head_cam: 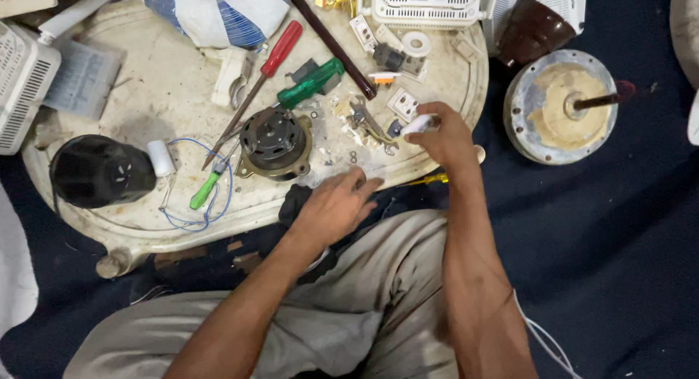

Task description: The person sits on the floor and works at a low table, handling a small motor, wires, and electrical components. They wipe the motor with a cloth, move items aside, and use a screwdriver and pliers to manipulate wires and parts.

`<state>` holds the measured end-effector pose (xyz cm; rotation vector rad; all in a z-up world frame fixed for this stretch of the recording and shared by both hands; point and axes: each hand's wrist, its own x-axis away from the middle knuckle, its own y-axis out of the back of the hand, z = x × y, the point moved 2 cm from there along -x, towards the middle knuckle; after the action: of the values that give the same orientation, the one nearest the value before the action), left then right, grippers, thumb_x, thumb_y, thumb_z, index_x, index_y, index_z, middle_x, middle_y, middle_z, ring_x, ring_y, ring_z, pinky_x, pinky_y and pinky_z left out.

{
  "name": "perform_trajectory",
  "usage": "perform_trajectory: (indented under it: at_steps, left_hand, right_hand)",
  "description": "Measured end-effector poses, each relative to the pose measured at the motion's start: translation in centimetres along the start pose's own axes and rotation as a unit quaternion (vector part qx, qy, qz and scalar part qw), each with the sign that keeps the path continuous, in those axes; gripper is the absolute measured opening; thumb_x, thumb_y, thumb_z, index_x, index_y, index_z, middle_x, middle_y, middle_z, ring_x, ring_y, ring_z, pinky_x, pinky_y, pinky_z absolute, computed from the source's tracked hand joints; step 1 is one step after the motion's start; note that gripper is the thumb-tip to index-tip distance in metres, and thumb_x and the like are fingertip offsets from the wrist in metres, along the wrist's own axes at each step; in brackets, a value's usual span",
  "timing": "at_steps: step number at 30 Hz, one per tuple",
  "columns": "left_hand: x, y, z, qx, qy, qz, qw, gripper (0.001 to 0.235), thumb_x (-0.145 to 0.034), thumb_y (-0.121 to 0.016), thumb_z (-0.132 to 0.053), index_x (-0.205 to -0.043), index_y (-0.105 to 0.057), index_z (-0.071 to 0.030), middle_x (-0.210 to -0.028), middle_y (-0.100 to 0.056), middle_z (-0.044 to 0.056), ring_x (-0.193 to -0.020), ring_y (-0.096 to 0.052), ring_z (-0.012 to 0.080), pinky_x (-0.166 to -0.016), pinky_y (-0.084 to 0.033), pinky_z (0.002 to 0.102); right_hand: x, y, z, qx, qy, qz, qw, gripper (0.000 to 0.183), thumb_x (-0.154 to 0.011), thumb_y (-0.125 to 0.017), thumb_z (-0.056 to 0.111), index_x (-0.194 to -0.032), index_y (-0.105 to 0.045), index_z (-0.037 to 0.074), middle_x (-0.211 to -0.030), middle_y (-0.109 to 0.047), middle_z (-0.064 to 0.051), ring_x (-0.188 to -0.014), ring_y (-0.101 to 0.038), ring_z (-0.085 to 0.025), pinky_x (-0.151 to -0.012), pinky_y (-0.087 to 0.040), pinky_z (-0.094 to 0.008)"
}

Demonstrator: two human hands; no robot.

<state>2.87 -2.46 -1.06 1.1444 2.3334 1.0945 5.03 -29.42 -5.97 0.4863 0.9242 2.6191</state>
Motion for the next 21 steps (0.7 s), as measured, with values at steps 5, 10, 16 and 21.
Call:
perform_trajectory:
  at_steps: [5, 10, 16, 21]
  left_hand:
    - [1.0, -1.6, -0.2, -0.093, -0.051, 0.012, 0.994, 0.045, -0.088, -0.065, -0.020, -0.132, -0.065, -0.014, -0.087, -0.068, 0.011, -0.080, -0.069, 0.0331, -0.077, -0.054, 0.046]
    - [2.6, -2.9, 0.6, -0.070, -0.033, 0.007, 0.997, 0.039, -0.089, -0.059, -0.017, -0.126, -0.068, -0.013, -0.084, -0.068, 0.009, -0.078, -0.071, 0.0307, -0.075, -0.055, 0.045]
    - [1.9, -3.8, 0.4, -0.128, -0.034, 0.033, 0.991, 0.031, -0.089, -0.058, -0.017, -0.118, -0.068, -0.012, -0.094, -0.069, 0.016, -0.081, -0.072, 0.0352, -0.071, -0.058, 0.046]
    - [1.9, -4.7, 0.9, -0.124, -0.032, 0.009, 0.992, 0.026, -0.090, -0.057, -0.016, -0.114, -0.067, -0.009, -0.092, -0.070, 0.016, -0.079, -0.073, 0.0357, -0.068, -0.059, 0.046]
  right_hand:
    - [0.5, -0.3, 1.4, -0.147, -0.139, 0.023, 0.979, 0.040, -0.081, -0.084, 0.015, -0.117, -0.071, 0.004, -0.093, -0.071, -0.015, -0.076, -0.066, -0.018, -0.068, -0.053, -0.029]
    - [-0.3, -1.2, 1.7, -0.357, -0.135, 0.014, 0.924, 0.037, -0.093, -0.074, 0.016, -0.122, -0.064, -0.004, -0.100, -0.072, -0.014, -0.086, -0.074, -0.021, -0.080, -0.063, -0.032]
    - [-0.5, -0.5, 1.5, -0.432, -0.207, 0.010, 0.878, 0.048, -0.100, -0.061, 0.032, -0.131, -0.054, -0.005, -0.110, -0.068, -0.018, -0.092, -0.075, -0.027, -0.084, -0.065, -0.037]
    - [-0.5, -0.3, 1.5, -0.374, -0.223, -0.001, 0.900, 0.048, -0.102, -0.056, 0.038, -0.131, -0.056, 0.000, -0.100, -0.071, -0.018, -0.085, -0.073, -0.026, -0.077, -0.063, -0.035]
